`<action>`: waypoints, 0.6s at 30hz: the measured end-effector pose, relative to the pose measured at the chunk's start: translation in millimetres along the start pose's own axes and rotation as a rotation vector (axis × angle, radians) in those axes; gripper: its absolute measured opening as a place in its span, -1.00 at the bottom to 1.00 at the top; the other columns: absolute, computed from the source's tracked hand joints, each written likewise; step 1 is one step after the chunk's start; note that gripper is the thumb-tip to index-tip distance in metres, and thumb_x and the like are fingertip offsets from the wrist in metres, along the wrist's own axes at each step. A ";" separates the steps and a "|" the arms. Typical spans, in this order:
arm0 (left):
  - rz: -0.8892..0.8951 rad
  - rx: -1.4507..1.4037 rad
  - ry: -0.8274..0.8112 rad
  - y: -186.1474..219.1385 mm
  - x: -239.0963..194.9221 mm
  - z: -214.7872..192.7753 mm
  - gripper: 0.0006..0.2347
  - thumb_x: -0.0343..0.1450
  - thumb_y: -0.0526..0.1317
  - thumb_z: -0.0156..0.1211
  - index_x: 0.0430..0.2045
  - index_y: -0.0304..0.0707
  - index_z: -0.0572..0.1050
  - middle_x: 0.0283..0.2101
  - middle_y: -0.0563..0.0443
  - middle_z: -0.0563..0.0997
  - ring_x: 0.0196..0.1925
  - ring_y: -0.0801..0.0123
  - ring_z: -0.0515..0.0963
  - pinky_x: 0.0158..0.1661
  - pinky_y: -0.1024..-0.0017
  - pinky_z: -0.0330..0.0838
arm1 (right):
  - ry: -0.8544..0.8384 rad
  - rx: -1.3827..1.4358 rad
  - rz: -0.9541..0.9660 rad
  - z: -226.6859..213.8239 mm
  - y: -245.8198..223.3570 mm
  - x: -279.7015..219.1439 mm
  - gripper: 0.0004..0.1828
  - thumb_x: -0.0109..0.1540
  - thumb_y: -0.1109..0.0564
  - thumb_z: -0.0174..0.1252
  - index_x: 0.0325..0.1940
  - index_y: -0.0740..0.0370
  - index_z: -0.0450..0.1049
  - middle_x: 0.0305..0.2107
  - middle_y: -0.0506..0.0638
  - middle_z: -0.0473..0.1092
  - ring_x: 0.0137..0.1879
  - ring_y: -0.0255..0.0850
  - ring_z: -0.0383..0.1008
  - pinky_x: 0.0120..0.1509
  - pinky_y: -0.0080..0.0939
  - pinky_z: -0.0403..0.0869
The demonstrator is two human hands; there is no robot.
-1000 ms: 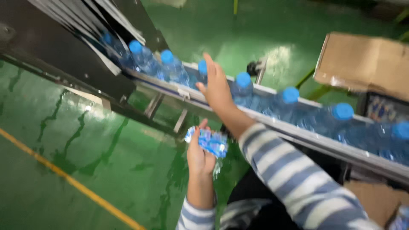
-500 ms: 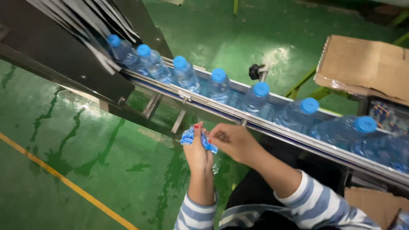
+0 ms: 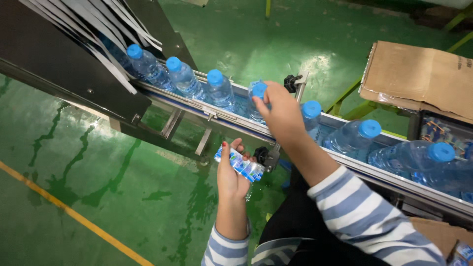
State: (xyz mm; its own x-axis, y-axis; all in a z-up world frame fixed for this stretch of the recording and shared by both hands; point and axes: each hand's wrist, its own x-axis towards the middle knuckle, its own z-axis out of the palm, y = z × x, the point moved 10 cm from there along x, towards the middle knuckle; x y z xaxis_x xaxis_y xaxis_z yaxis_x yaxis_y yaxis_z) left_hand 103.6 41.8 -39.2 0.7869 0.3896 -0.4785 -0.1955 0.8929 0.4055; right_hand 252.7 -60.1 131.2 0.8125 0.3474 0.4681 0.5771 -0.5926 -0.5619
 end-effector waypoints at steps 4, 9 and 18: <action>0.035 -0.004 0.011 8.3 -1.6 -6.8 -0.68 0.54 -0.05 0.13 -0.13 -0.42 0.55 -0.34 -0.08 0.54 -0.47 0.33 0.40 -0.36 0.34 0.40 | 0.014 -0.193 0.021 29.5 -10.1 -2.2 -0.37 0.15 -0.17 0.43 0.01 0.19 0.24 -0.39 0.14 0.44 -0.18 0.03 0.59 -0.08 -0.03 0.58; -0.008 -0.027 0.008 3.6 4.2 -13.3 -0.74 0.52 -0.14 0.12 -0.10 -0.40 0.53 -0.33 -0.05 0.53 -0.41 0.36 0.43 -0.26 0.33 0.45 | -0.082 -0.015 0.079 53.2 -31.7 18.1 0.05 0.20 0.04 0.44 0.57 0.04 -0.11 0.01 0.25 0.42 0.15 0.14 0.53 0.24 0.07 0.54; 0.026 -0.043 0.047 16.8 2.1 -51.7 -0.73 0.46 -0.24 0.12 -0.02 -0.44 0.48 -0.31 -0.04 0.54 -0.37 0.36 0.49 -0.17 0.31 0.53 | -0.183 0.167 0.021 84.6 -64.8 23.9 0.30 0.11 0.15 0.53 0.63 0.13 -0.31 0.04 0.47 0.37 0.24 0.35 0.42 0.38 0.25 0.40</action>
State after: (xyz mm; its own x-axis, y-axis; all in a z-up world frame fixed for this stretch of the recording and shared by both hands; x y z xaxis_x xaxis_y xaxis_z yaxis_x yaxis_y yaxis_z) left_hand 71.7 69.3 -73.7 0.7532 0.4220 -0.5045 -0.2416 0.8909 0.3846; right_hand 241.7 48.0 121.1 0.8169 0.4710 0.3329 0.5535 -0.4779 -0.6821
